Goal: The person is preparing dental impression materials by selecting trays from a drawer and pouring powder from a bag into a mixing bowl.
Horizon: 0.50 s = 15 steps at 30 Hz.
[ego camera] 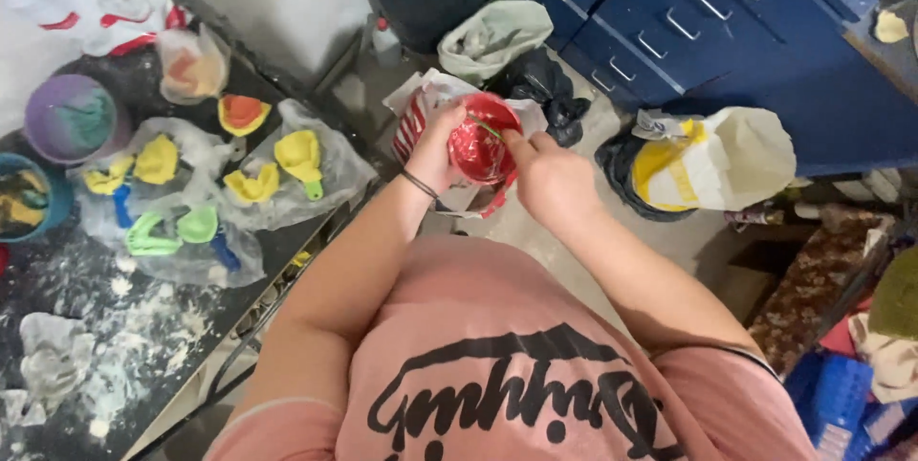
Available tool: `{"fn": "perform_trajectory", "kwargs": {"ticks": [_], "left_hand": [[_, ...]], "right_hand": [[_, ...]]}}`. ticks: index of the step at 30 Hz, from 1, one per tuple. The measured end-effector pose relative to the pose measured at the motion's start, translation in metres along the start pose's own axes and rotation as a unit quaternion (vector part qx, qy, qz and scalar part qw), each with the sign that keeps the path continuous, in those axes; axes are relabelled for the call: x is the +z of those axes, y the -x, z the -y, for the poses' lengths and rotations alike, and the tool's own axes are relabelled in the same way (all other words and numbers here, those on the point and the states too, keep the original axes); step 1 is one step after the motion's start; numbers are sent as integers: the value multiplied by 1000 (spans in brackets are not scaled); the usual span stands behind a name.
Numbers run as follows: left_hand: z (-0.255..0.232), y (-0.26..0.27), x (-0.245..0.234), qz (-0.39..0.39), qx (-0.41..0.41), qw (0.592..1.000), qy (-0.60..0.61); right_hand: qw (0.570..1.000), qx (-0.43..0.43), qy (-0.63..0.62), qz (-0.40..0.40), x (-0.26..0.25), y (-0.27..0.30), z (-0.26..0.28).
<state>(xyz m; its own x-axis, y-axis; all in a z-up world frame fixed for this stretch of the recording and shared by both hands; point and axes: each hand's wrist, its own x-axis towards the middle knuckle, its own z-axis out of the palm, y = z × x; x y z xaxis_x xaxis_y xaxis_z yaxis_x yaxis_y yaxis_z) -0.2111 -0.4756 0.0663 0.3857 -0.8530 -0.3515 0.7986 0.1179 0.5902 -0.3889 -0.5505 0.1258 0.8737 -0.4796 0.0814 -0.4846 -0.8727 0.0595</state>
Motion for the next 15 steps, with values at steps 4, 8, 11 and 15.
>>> {"fn": "perform_trajectory", "kwargs": {"ticks": [4,8,11,15], "left_hand": [[23,-55,-31,35,22,998,-45],[-2,-61,-1,116,73,979,-148],[-17,-70,3,116,117,962,-216],[-24,-76,17,149,135,942,-269]], "right_hand": [[999,-27,11,42,0,-5,3],[995,43,80,-40,9,-22,-12],[1000,8,15,-22,27,-3,6],[991,80,52,-96,13,-24,-16]]}}
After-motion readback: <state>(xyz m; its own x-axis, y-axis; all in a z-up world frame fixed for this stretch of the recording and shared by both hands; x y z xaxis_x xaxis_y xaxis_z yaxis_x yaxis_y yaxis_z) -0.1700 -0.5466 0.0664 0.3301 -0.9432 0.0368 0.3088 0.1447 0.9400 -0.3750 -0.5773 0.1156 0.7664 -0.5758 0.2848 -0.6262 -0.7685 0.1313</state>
